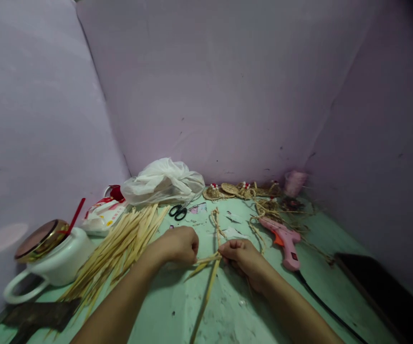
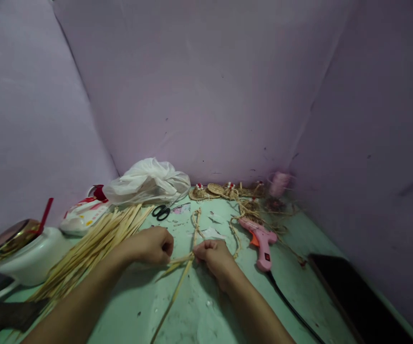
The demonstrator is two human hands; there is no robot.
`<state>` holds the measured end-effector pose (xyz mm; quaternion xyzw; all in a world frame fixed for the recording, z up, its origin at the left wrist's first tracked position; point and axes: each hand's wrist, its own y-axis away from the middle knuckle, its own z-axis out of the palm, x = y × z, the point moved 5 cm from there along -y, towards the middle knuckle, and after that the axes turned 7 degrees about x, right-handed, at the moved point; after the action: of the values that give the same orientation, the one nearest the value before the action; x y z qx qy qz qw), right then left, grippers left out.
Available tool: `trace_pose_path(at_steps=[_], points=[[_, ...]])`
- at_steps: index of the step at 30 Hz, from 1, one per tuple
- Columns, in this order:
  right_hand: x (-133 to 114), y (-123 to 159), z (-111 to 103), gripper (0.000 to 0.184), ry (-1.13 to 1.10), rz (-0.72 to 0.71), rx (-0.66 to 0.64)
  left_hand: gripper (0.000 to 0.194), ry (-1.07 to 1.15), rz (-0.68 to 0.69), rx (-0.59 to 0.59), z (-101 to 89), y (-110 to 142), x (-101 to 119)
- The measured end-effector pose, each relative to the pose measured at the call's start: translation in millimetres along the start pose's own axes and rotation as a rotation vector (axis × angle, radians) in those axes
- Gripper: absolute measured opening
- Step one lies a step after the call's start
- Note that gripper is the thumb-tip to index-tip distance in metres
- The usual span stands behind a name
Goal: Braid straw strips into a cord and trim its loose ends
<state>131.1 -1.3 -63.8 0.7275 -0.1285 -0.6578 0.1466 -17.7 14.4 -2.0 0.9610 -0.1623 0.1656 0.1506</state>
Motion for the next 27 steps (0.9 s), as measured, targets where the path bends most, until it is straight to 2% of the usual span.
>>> trace_pose_path(at_steps=[5, 13, 18, 22, 25, 27], points=[[0, -2, 1, 0.017, -0.023, -0.007, 0.003, 0.018, 0.024, 0.095, 0.075, 12.0, -1, 17], [1, -2, 2, 0.013, -0.068, -0.033, 0.005, 0.017, -0.003, 0.148, 0.180, 16.6, -1, 30], [2, -3, 4, 0.008, -0.097, -0.053, -0.006, 0.020, -0.049, 0.236, 0.185, 27.6, 3, 44], [1, -2, 2, 0.011, -0.082, -0.052, 0.007, 0.018, -0.010, 0.255, 0.155, 15.0, 5, 41], [1, -1, 2, 0.017, -0.059, -0.049, -0.005, 0.020, 0.062, 0.138, 0.192, -1.8, 2, 26], [1, -1, 2, 0.020, -0.049, -0.050, -0.018, 0.021, 0.073, 0.080, 0.199, -4.9, -1, 17]])
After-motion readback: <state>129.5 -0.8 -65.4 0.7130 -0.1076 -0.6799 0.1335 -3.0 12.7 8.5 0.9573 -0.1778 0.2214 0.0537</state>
